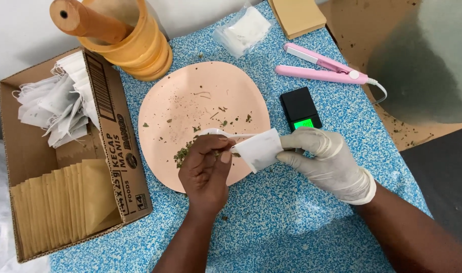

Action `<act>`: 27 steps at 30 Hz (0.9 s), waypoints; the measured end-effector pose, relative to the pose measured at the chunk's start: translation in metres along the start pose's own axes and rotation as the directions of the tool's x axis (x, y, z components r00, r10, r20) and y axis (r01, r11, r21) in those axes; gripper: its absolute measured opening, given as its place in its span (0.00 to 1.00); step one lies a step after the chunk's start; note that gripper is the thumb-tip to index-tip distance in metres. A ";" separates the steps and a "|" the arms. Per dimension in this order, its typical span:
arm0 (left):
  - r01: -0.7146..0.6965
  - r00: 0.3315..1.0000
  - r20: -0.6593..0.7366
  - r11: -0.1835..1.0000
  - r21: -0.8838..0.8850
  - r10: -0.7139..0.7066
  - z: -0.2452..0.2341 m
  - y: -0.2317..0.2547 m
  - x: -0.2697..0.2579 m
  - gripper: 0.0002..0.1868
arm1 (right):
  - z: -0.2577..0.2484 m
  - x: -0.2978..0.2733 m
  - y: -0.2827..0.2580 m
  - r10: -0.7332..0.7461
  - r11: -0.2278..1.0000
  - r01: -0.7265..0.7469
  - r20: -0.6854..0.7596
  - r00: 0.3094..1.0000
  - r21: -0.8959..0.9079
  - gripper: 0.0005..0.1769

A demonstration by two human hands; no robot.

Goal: The person prepares herbal products by spooning dried plant material from a plate into white filter bags, placing the filled bags inside tan paper envelopes, and sealing the envelopes using a small pink heat-sealing tool.

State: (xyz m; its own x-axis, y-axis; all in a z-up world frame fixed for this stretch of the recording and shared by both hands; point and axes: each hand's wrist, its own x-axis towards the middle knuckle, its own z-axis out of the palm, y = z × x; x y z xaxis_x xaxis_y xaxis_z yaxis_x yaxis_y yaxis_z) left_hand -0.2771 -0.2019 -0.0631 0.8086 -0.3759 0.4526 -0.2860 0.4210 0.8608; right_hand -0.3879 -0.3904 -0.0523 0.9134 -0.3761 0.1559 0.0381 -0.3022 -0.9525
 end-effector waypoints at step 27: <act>0.057 0.998 0.006 0.987 0.154 -0.058 0.003 0.000 -0.004 0.16 | 0.001 -0.001 0.000 -0.019 1.000 0.019 -0.016 1.000 -0.021 0.13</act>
State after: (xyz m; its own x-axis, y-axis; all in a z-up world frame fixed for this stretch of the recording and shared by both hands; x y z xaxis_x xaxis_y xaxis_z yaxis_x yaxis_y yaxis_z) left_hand -0.2815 -0.2030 -0.0644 0.8206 -0.4050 0.4032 -0.3154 0.2673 0.9105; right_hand -0.3887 -0.3894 -0.0525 0.9060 -0.3839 0.1785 0.0469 -0.3281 -0.9435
